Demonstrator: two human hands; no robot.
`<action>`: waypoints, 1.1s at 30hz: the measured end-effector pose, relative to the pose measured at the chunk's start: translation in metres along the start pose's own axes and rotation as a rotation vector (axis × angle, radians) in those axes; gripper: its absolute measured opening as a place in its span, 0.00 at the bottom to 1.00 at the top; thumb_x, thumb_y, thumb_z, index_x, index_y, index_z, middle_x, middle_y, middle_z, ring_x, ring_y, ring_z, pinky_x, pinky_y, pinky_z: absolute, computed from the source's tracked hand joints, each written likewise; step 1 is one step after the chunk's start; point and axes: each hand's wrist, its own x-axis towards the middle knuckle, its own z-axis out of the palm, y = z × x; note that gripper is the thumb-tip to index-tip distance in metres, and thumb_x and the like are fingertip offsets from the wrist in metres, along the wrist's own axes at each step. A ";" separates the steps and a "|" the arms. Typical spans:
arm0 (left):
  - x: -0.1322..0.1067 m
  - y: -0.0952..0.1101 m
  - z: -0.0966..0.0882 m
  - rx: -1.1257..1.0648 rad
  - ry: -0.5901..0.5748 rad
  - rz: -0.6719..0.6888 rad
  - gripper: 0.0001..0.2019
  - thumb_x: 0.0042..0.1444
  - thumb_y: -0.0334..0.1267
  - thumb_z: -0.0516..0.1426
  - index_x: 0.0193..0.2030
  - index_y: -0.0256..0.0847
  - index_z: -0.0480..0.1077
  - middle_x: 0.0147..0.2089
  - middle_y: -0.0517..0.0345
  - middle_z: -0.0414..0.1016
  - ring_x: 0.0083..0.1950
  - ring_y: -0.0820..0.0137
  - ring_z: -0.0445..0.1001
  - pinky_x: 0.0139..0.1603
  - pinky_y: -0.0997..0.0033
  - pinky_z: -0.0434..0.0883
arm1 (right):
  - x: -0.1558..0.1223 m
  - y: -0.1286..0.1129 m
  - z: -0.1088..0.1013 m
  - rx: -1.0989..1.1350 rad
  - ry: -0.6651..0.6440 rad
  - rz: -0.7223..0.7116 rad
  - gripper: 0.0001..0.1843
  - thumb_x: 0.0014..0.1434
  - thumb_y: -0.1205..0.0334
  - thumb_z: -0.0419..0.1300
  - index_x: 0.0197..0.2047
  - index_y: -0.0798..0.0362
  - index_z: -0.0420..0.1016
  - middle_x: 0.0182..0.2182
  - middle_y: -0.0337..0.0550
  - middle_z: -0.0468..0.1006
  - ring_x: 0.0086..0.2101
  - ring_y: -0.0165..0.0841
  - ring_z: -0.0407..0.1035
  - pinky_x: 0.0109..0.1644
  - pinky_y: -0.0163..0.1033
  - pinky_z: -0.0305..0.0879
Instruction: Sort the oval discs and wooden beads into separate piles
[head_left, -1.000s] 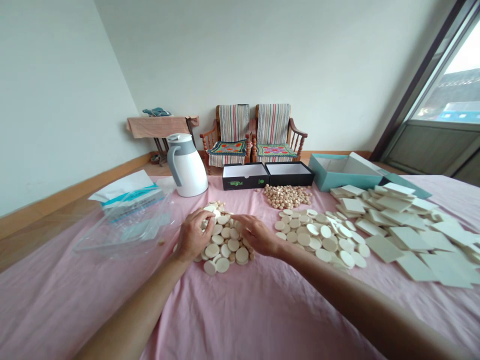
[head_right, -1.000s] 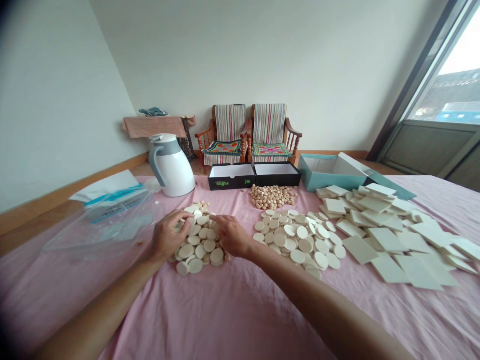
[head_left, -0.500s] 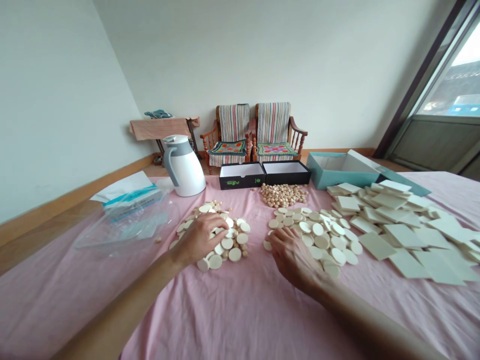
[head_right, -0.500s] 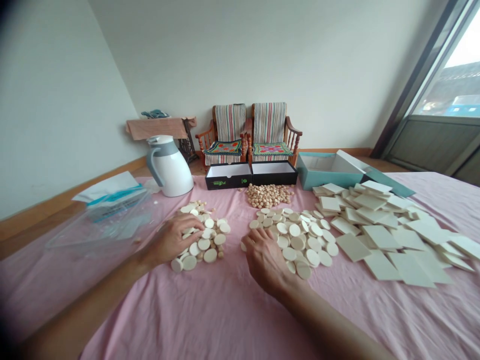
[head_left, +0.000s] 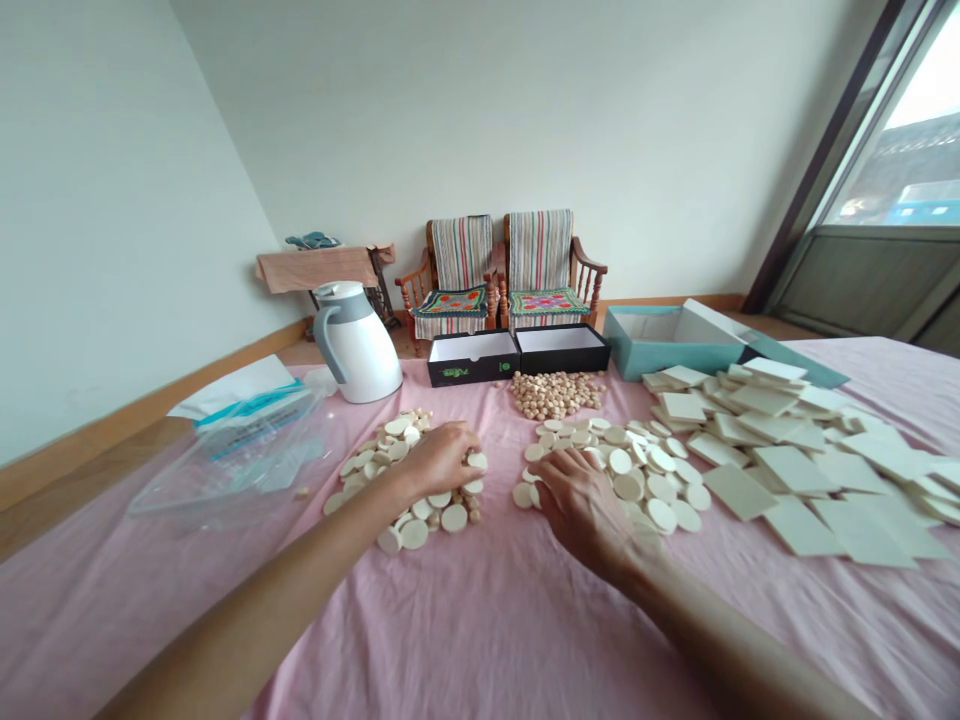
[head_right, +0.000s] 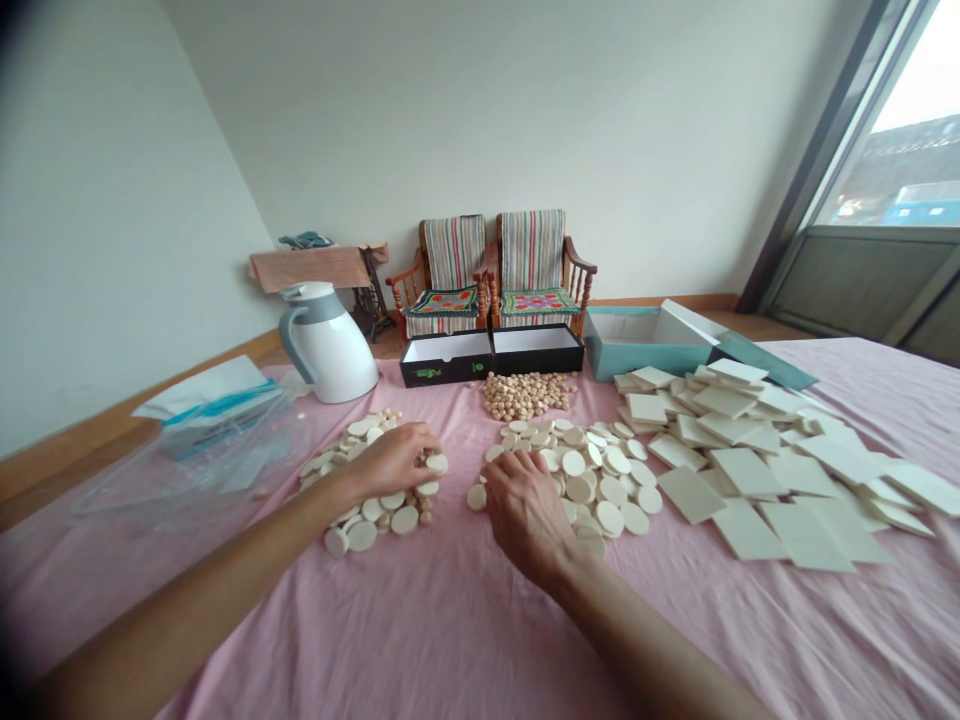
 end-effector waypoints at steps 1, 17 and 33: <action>0.002 0.000 0.001 0.000 -0.007 -0.006 0.04 0.48 0.35 0.59 0.30 0.40 0.75 0.33 0.55 0.73 0.37 0.66 0.72 0.38 0.71 0.66 | 0.001 0.002 -0.002 0.004 0.010 0.009 0.10 0.59 0.73 0.53 0.36 0.54 0.74 0.32 0.44 0.73 0.35 0.35 0.63 0.42 0.41 0.54; 0.018 0.021 -0.003 -0.296 0.102 -0.060 0.11 0.52 0.40 0.59 0.40 0.38 0.75 0.37 0.56 0.76 0.34 0.72 0.73 0.34 0.76 0.67 | 0.005 0.020 -0.019 0.095 0.133 0.039 0.09 0.62 0.67 0.52 0.35 0.54 0.74 0.32 0.45 0.74 0.36 0.34 0.65 0.40 0.38 0.58; -0.014 0.016 0.004 -0.072 0.058 0.040 0.08 0.42 0.30 0.60 0.32 0.39 0.74 0.35 0.55 0.74 0.40 0.64 0.71 0.44 0.68 0.66 | -0.032 -0.014 -0.010 0.011 -0.099 -0.161 0.15 0.63 0.67 0.52 0.23 0.54 0.64 0.25 0.40 0.67 0.28 0.29 0.58 0.33 0.37 0.51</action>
